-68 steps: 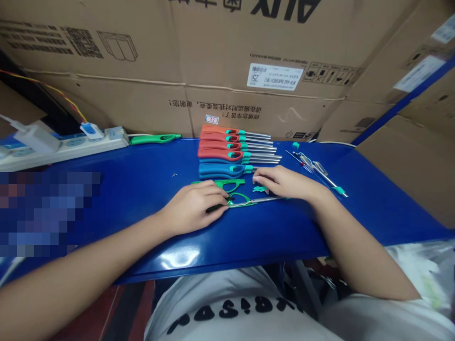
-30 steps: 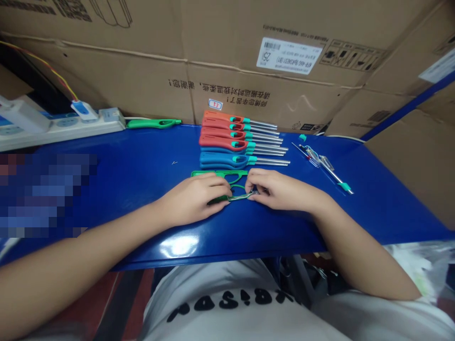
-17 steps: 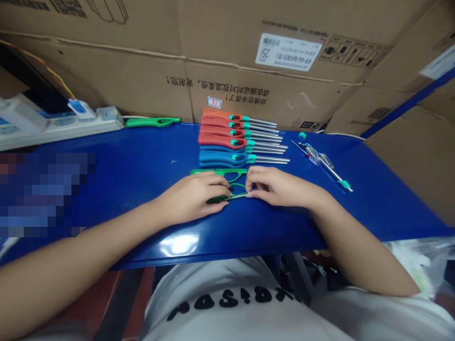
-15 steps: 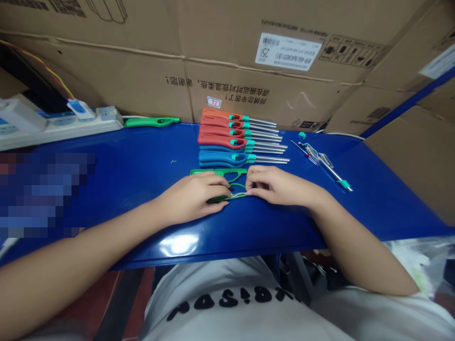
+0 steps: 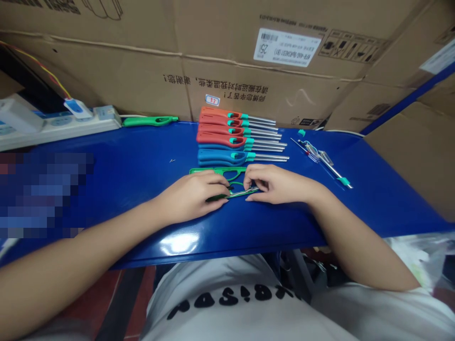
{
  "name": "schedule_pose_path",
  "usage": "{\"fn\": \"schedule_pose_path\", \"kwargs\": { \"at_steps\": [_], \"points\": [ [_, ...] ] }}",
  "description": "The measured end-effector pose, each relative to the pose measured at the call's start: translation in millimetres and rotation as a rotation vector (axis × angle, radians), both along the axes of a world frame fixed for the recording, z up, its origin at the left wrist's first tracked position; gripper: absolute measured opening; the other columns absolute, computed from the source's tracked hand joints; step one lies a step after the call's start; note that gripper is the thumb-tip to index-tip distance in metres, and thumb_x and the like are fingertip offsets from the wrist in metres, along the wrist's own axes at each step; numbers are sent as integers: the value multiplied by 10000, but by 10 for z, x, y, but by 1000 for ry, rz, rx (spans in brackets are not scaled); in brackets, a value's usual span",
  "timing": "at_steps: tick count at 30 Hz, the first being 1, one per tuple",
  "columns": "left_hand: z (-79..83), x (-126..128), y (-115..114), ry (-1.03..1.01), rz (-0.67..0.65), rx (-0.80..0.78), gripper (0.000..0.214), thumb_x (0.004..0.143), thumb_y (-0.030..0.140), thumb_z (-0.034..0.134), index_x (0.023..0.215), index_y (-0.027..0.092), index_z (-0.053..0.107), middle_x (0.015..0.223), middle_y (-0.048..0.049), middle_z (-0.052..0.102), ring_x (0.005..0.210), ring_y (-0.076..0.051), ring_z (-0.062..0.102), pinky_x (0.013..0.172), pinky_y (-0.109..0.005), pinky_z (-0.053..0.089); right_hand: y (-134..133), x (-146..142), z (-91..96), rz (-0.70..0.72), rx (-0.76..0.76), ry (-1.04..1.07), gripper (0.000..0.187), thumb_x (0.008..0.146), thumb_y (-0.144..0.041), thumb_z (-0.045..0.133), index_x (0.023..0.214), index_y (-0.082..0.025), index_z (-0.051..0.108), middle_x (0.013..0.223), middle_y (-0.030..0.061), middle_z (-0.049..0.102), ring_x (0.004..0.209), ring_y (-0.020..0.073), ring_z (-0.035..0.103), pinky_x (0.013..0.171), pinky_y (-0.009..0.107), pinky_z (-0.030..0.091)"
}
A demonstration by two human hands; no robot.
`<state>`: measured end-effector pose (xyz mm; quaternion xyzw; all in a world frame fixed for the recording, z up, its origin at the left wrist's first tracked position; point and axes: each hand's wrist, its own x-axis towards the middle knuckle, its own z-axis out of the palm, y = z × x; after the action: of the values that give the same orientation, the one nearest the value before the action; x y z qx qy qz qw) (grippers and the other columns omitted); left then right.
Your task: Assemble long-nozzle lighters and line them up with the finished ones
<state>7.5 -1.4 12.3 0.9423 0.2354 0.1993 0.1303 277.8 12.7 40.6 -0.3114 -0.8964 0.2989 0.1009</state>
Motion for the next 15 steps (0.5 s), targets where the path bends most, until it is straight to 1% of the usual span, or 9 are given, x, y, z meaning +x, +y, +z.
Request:
{"fn": "schedule_pose_path", "kwargs": {
  "at_steps": [4,8,15],
  "points": [
    [2,3,0,-6,-1,1,178,999,270,583,1044,205,743,1132,-59,729,1039,-209,686,951,-336,530,9,-17,-30,-10,28,13,118,915,-260,705,882,-167,639,888,9,560,665,106,474,644,246,399],
    [5,0,3,0,-4,-8,186,1003,270,578,1053,195,741,1143,-62,725,1050,-215,681,953,-350,534,23,-17,-52,5,2,76,159,921,-263,705,817,-167,633,832,2,567,662,106,470,630,240,389],
    [11,-10,4,-4,-12,-14,197,1009,278,570,1053,188,739,1144,-68,727,1056,-225,681,960,-368,536,61,11,-50,19,-32,126,129,925,-228,683,817,-157,675,843,17,594,686,107,531,647,240,433]
  ]
}}
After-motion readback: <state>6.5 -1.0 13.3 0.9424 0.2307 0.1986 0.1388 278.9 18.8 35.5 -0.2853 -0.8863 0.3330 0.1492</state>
